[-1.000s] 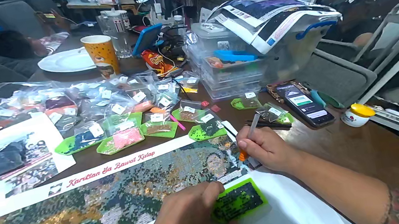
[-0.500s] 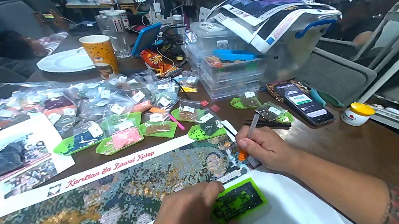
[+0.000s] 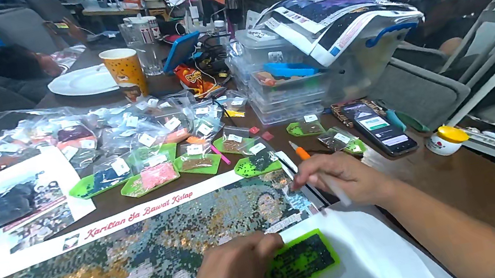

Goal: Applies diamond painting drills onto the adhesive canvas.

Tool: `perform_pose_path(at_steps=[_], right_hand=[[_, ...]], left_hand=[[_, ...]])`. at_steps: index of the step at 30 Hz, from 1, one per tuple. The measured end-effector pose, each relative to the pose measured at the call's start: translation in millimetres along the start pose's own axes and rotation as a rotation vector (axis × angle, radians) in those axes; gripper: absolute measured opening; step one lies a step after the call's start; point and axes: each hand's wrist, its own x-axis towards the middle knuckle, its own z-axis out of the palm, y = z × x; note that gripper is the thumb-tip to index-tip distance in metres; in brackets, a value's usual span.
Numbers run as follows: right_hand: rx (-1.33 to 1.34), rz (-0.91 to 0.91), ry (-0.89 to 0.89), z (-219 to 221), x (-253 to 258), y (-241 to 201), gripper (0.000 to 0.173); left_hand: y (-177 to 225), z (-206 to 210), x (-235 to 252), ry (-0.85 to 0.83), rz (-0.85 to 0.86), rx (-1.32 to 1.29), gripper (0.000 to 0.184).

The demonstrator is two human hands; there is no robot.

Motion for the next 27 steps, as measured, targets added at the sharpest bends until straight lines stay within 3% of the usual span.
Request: perform_pose_path(at_steps=[4,12,20,23,27], right_hand=[[-0.173,0.006,-0.121,2,-4,-2,0.013],[-0.28,-0.043,-0.169,10,-5,-7,0.015],[-0.554,-0.115,-0.255,20,-4,-20,0.013],[-0.429,-0.076,-0.207,14,-4,-17,0.017],[-0.199,0.023,0.024,-13,-4,-38,0.012]], left_hand=[[2,-2,0,-0.027,0.031,-0.012,0.052],[1,-2,0,-0.024,0.068,-0.042,0.05],[0,-1,0,-0.027,0.083,-0.014,0.052],[1,2,-1,-0.004,0.075,0.003,0.051],[10,-4,1,-0.079,-0.003,0.026,0.049]])
